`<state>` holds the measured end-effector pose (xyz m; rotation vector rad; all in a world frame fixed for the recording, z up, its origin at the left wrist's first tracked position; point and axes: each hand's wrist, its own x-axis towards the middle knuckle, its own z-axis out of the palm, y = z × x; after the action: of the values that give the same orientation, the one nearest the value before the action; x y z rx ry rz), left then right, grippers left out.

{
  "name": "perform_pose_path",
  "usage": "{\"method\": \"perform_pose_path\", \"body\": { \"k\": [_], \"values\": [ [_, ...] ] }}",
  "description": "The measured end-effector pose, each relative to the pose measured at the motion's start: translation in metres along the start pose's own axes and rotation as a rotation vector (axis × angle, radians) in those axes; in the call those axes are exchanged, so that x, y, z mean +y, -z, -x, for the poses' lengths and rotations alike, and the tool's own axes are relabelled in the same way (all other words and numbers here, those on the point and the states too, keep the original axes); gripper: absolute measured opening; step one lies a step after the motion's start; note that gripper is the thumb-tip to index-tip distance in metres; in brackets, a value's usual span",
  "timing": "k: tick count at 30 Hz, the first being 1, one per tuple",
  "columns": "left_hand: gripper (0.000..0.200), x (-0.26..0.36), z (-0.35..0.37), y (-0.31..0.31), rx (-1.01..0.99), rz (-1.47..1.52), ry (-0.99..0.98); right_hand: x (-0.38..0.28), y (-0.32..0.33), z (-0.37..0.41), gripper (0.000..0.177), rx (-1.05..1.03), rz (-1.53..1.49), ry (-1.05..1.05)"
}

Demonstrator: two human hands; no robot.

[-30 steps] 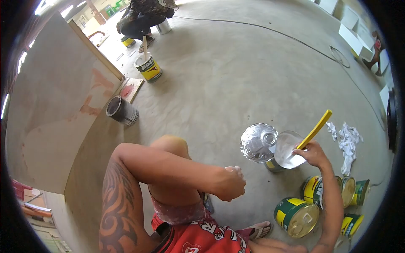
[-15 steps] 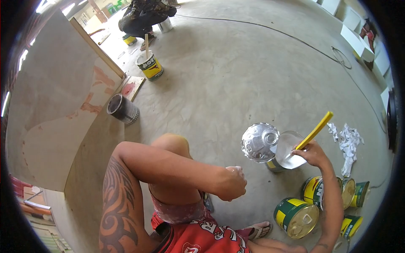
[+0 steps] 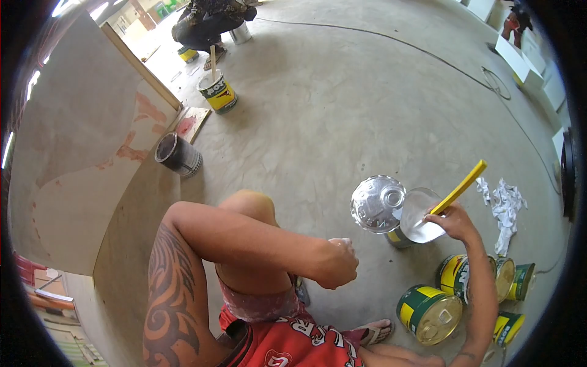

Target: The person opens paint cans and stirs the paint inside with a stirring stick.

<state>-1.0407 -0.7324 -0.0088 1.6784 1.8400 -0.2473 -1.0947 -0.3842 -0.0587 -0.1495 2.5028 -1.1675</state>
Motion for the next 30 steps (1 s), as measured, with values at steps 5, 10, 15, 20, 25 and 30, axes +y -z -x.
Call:
{"method": "perform_pose_path", "body": {
  "k": [5, 10, 15, 20, 25, 30],
  "values": [
    [0.034, 0.001, -0.003, 0.0, -0.017, 0.002, -0.006, -0.009, 0.008, -0.007, 0.019, 0.11, 0.339, 0.052],
    [0.027, -0.002, -0.001, -0.023, 0.183, 0.046, -0.013, 0.01, -0.023, -0.013, 0.022, 0.363, 0.119, 0.393],
    [0.037, 0.002, 0.012, 0.019, -0.074, 0.129, 0.005, 0.001, 0.004, 0.0, 0.025, 0.019, 0.113, -0.045],
    [0.04, 0.001, 0.011, 0.017, -0.106, 0.079, -0.01, 0.003, 0.0, -0.005, 0.021, 0.185, 0.198, 0.208],
    [0.039, 0.004, 0.009, 0.017, -0.089, 0.058, 0.007, 0.01, -0.015, -0.004, 0.018, 0.208, -0.301, 0.196],
    [0.037, 0.004, 0.009, 0.015, -0.096, 0.054, 0.022, -0.01, 0.015, 0.003, 0.019, -0.031, 0.13, -0.108]
  ]
}}
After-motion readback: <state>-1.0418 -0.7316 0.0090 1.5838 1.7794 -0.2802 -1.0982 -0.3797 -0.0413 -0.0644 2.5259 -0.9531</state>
